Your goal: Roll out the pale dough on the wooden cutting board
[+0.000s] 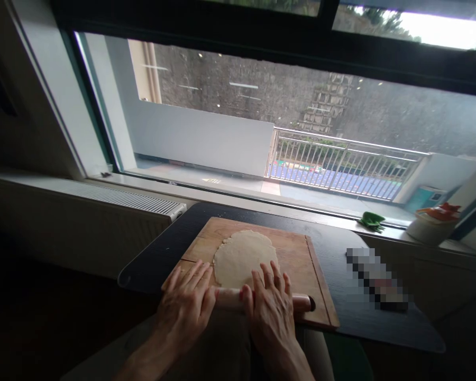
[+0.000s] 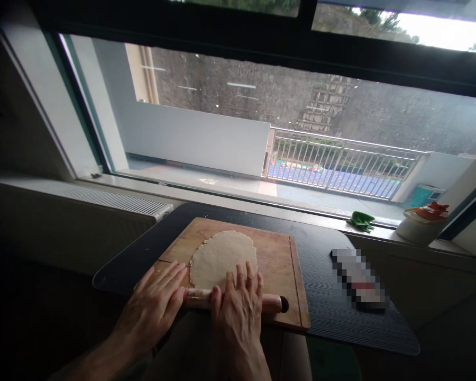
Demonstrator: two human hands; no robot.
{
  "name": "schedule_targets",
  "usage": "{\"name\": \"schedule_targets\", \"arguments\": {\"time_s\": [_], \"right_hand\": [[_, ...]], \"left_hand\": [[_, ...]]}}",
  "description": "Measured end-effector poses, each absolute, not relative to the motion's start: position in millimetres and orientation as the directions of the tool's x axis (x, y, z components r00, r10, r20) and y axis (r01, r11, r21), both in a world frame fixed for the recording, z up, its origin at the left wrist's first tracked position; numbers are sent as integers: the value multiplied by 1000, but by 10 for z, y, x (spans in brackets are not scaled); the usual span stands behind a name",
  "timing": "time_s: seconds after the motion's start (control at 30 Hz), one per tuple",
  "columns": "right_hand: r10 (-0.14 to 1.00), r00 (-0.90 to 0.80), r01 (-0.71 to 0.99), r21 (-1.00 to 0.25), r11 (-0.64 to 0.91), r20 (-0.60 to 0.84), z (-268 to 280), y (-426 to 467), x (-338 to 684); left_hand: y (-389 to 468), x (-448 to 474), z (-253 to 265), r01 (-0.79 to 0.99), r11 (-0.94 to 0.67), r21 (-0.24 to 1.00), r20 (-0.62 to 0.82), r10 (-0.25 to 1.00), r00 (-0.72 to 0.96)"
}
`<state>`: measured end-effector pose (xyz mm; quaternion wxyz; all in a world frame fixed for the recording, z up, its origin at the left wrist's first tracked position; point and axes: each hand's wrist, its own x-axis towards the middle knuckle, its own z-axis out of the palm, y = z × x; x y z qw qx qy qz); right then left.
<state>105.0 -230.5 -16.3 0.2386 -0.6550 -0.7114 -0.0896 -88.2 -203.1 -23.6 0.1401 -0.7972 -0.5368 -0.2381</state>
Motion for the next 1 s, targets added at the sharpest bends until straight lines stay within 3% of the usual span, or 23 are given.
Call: {"name": "schedule_targets", "arguments": {"time_s": [0.2, 0.53, 0.7, 1.0], "right_hand": [[867, 6, 974, -200, 109, 498, -71, -1994, 1047], [923, 38, 951, -299, 85, 384, 81, -1048, 1121], [925, 38, 950, -301, 84, 379, 63, -1127, 1121], [858, 42, 964, -247, 100, 512, -6, -1444, 1051]], "left_hand": [[-1802, -809, -139, 933, -356, 53, 557, 786, 268], [-950, -726, -7, 958, -214, 192, 354, 925, 136], [-1040, -753, -59, 952, -232, 201, 396, 908, 138], [-1365, -794, -117, 939, -303, 162, 475, 858, 194]]}}
